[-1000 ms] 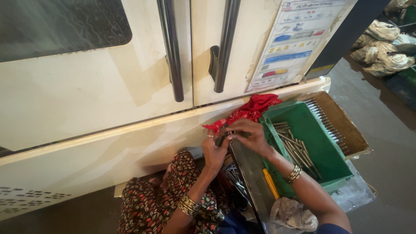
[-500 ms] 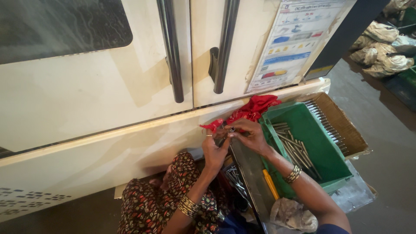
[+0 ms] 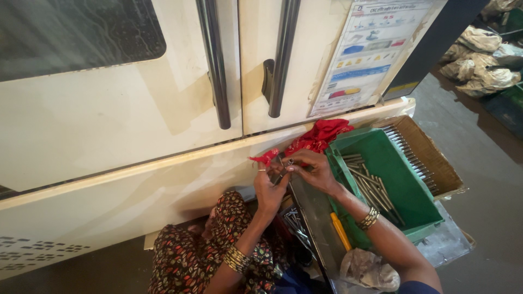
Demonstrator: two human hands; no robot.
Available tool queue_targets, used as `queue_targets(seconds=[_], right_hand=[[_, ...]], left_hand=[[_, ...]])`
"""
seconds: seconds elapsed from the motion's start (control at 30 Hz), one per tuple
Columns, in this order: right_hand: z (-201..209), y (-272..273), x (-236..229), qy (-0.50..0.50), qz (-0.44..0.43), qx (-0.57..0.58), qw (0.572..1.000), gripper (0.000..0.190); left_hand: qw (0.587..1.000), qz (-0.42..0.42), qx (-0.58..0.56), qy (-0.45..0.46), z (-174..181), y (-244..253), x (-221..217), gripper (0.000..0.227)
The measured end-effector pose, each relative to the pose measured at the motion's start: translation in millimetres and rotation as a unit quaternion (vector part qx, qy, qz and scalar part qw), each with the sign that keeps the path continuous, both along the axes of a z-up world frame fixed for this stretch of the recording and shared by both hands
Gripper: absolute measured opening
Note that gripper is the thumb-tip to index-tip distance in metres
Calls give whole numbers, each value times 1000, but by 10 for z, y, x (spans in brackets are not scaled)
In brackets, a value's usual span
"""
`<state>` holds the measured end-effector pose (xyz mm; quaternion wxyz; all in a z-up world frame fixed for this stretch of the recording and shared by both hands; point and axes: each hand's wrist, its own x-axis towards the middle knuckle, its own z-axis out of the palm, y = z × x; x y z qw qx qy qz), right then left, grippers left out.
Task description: The person operates a lathe to machine metal rods, then removes each rod and wipes it with a red cloth. They use a yellow deburring tool to smooth the rod ends and a digital caliper to measure dimensions. Finished rods are placed into a green bin.
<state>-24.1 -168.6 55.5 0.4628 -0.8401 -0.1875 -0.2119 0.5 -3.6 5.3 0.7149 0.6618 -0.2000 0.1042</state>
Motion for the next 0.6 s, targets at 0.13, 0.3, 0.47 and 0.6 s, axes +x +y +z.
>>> queue_targets(seconds=[0.13,0.3,0.47,0.6], right_hand=[[-25,-14,7,21,14,19,999,25],[-6,8,28,2,-18,-10,1000,21],[133,-75,-16,20,-109,59,992,18],[190,-111,15,48,-108,142,983,22]], left_hand=[[997,-8,71,-25,-134,-6,50,42],[988,-91,126,4,-330,-45,115,18],[896,-327,-117,277,-520,95,229,30],[865,-462,8,196,-1032,207,462,26]])
